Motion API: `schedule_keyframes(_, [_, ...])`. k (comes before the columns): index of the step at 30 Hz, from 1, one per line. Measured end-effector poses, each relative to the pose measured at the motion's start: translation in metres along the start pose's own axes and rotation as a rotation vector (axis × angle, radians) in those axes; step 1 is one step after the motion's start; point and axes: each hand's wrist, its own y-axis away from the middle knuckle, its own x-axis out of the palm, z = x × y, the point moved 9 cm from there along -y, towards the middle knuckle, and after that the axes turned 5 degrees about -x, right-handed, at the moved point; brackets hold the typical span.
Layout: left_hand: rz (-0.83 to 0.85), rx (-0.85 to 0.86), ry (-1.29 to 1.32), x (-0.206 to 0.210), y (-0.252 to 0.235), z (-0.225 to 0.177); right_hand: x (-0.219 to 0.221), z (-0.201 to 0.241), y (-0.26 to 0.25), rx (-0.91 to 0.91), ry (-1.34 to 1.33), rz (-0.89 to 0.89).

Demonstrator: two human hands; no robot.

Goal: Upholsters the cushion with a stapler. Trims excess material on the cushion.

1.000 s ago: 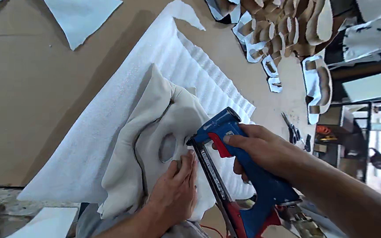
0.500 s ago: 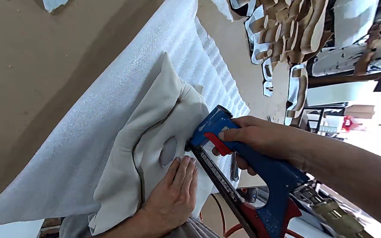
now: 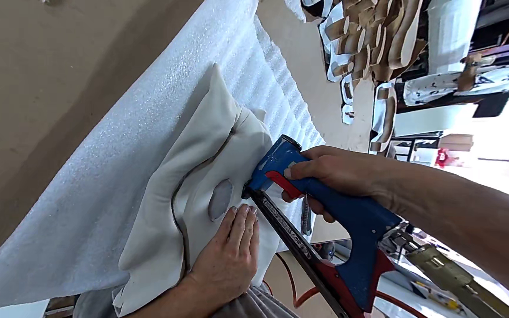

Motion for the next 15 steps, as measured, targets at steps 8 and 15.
schedule_keyframes(8, [-0.005, 0.011, -0.030, -0.006, 0.000, -0.001, -0.047, -0.026, 0.028, -0.213, -0.049, -0.095])
schedule_keyframes(15, [-0.013, -0.124, -0.007, -0.038, 0.002, 0.029, -0.088, -0.163, 0.031, -0.415, -0.595, -0.235])
